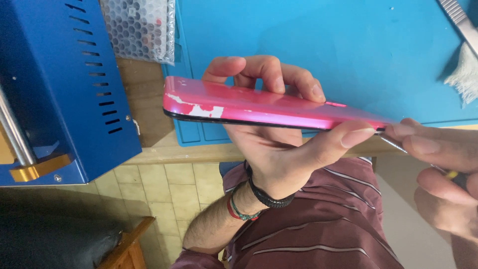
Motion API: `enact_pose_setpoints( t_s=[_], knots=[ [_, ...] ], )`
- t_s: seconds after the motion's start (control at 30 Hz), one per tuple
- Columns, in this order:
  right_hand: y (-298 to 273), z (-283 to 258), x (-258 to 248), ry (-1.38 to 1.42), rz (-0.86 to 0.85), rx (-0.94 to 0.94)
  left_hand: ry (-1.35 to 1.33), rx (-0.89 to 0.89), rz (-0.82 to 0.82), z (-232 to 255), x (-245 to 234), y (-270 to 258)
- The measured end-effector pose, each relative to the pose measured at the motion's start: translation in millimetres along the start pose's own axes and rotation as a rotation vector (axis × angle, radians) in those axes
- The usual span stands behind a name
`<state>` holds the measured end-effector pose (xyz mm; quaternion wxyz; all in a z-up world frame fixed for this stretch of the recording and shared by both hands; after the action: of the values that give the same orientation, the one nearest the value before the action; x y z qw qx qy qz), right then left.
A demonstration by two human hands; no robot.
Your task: The person uses a blue plastic pry tool to separate the screen from the frame of a pink smartphone. They then use a metal spudger to carefully pry along the edges of the device, working to detach the display assembly from the chassis.
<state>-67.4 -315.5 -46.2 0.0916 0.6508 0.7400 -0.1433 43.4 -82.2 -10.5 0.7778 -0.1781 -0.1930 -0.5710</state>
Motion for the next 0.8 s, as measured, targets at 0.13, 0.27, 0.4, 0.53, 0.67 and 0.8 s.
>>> enact_pose_setpoints(
  t_s=[0.13,0.27,0.4,0.53,0.67,0.8],
  knots=[
    [-16,50,-5,0.296,0.070,0.448,0.016,0.006,-0.019,2,2,0],
    [-8,40,-7,0.153,0.038,0.263,0.012,0.012,-0.016,3,3,0],
    [-10,61,-3,0.377,0.005,0.547,0.060,0.021,-0.022,8,5,4],
    [-9,57,-1,0.397,0.077,0.704,-0.026,0.013,-0.017,3,3,3],
    [3,33,-5,0.209,0.039,0.059,0.004,0.023,-0.026,8,7,4],
    [-7,22,-1,0.022,0.003,-0.049,-0.004,-0.001,-0.019,8,8,3]
  ],
)
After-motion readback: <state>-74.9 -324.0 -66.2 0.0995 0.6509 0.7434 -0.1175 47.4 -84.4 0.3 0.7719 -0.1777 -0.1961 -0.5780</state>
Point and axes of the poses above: each hand's wrist, its own y-axis towards the middle knuckle, its own x-axis out of the palm, z = x × y, the point moved 10 cm from there along y, towards the middle knuckle, and after that the axes turned 11 degrees about z, right-handed, at the moved point
